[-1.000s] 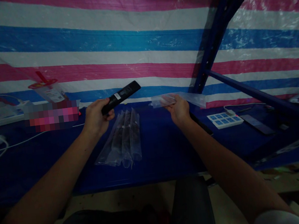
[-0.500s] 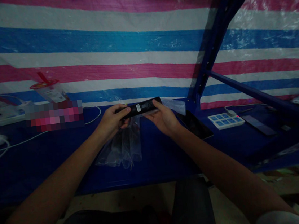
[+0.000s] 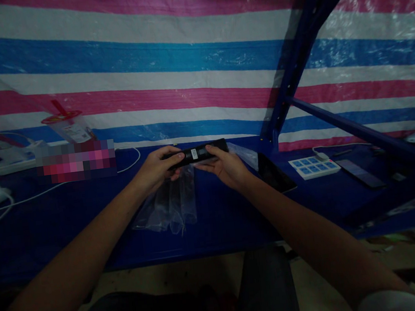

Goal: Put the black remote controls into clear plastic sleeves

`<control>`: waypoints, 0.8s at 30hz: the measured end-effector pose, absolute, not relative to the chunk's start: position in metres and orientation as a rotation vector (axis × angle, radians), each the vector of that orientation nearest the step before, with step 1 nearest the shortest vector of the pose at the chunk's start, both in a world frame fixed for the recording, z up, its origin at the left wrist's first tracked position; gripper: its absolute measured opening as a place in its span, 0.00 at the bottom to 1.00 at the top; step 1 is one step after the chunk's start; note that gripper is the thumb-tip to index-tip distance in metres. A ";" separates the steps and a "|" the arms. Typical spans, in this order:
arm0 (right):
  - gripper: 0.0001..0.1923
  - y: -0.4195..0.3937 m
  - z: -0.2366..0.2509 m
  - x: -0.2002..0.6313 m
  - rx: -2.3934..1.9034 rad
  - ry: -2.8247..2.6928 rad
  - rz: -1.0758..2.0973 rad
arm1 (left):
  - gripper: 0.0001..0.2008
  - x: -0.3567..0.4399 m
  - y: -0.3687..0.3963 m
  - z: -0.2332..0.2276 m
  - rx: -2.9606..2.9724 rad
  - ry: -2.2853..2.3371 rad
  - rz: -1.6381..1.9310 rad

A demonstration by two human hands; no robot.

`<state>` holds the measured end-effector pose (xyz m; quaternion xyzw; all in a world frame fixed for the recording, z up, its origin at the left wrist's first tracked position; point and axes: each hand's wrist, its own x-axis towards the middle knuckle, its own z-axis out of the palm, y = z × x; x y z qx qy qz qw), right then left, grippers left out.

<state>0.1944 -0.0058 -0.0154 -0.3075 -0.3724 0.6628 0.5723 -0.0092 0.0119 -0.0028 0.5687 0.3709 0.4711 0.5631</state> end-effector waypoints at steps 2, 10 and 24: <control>0.02 -0.006 -0.014 0.195 -0.735 -0.877 1.543 | 0.13 -0.010 0.012 -0.001 1.332 0.885 1.100; 0.02 -0.002 -0.016 0.197 -0.750 -0.872 1.501 | 0.13 -0.014 0.015 0.000 1.386 0.927 1.092; 0.04 0.007 -0.023 0.204 -0.801 -0.762 1.463 | 0.17 -0.027 0.023 -0.007 2.539 1.125 1.195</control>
